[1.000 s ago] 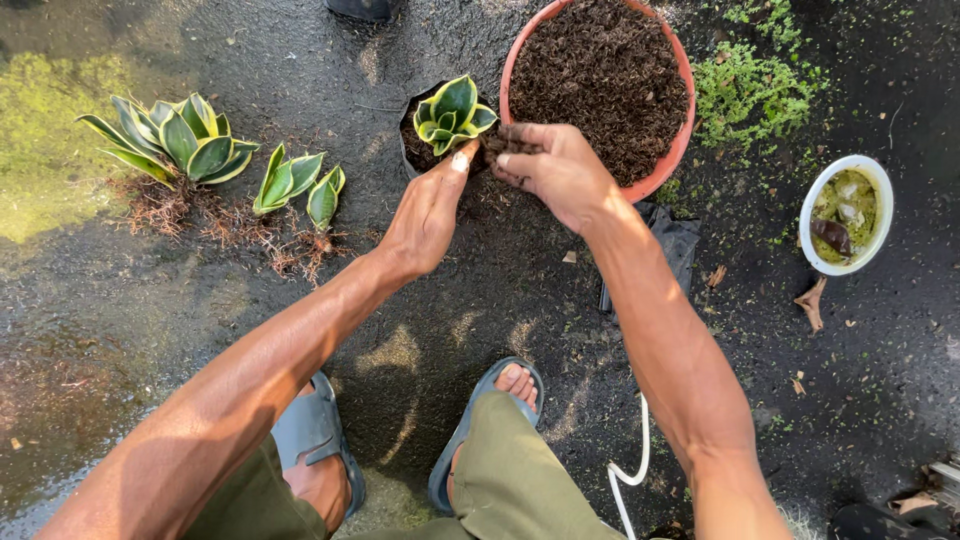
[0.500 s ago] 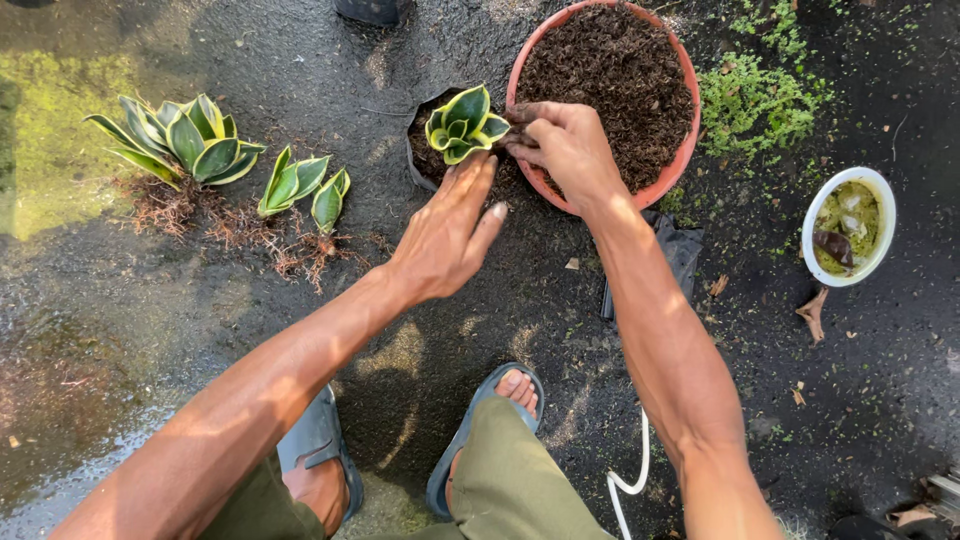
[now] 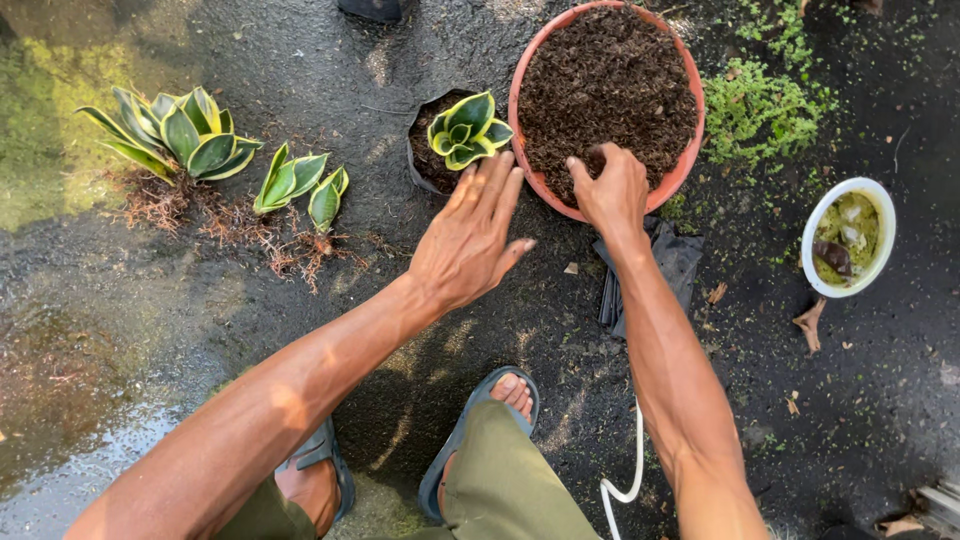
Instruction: The person places a small snake plant into a black plastic nursery bag and fills it with soil from a nearby terracotta pot. They repeatedly scoop soil with their right hand and press it around the plant's base to secure it in place.
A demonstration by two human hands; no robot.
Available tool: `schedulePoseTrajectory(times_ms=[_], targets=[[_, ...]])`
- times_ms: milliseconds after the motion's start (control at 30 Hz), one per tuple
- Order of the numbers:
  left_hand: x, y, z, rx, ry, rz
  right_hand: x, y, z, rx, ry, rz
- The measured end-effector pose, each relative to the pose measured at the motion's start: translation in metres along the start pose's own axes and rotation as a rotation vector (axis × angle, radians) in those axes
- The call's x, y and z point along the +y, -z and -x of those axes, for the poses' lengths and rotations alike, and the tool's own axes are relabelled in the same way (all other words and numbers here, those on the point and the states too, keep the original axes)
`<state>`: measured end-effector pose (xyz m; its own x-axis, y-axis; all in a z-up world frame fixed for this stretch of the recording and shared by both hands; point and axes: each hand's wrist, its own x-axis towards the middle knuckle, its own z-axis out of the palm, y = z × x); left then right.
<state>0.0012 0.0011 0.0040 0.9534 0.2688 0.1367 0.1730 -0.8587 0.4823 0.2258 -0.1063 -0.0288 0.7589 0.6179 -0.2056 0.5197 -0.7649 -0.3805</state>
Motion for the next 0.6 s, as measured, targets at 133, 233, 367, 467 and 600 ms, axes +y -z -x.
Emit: schedulePoseTrajectory(times_ms=[133, 233, 367, 467, 600], targets=[[0.001, -0.003, -0.010, -0.067, 0.067, -0.051, 0.018, -0.031, 0.009, 0.174, 0.145, 0.078], [-0.003, -0.005, -0.015, -0.007, 0.053, -0.023, 0.031, -0.046, -0.002, 0.130, 0.176, 0.011], [-0.017, 0.005, 0.016, -0.078, -0.045, 0.067, 0.057, -0.049, -0.024, -0.062, -0.229, -0.297], [-0.043, 0.021, 0.044, 0.028, 0.168, 0.179, 0.074, -0.028, -0.035, -0.306, -0.448, -1.341], [-0.081, 0.025, 0.032, 0.327, 0.255, 0.252, 0.066, 0.009, -0.024, -0.431, -0.483, -1.669]])
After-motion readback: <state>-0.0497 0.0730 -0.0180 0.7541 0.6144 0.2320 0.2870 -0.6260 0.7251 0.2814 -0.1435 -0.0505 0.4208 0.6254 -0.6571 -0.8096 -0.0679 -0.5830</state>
